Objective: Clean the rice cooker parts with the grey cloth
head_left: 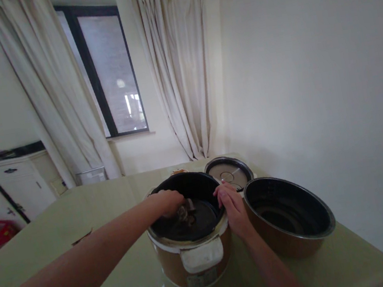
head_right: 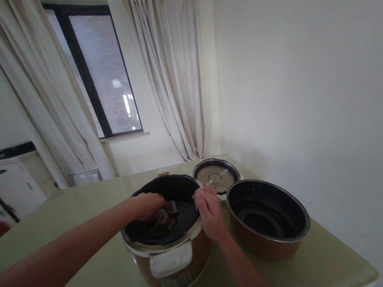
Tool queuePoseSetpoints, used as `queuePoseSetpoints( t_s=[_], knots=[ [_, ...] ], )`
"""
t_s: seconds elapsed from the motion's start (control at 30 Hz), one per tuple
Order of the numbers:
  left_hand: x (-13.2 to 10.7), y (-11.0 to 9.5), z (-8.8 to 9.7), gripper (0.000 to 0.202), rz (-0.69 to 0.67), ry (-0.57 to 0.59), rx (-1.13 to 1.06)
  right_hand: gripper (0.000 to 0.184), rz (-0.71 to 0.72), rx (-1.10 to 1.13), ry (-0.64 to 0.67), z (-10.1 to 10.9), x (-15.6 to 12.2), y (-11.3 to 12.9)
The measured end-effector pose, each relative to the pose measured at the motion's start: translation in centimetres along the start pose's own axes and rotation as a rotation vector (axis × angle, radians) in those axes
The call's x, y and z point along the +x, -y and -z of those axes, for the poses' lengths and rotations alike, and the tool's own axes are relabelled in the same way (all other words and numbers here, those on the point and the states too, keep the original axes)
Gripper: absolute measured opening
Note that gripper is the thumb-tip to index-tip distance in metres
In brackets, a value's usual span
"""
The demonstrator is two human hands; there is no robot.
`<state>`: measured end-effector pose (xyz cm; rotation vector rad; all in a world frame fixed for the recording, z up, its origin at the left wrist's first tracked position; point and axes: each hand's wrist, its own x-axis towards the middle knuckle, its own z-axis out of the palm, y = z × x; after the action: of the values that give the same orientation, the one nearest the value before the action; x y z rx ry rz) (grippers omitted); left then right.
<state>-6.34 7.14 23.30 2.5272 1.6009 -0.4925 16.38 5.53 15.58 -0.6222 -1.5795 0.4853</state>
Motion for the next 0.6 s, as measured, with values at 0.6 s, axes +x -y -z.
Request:
queuePoseSetpoints(
  t_s=[0.6],
  knots=[
    [1.4,-3.8,1.3,0.022,-0.235,0.178,-0.406,0.046,-0.008,0.02,-0.037,-0.1,-0.4,-0.1]
  ],
)
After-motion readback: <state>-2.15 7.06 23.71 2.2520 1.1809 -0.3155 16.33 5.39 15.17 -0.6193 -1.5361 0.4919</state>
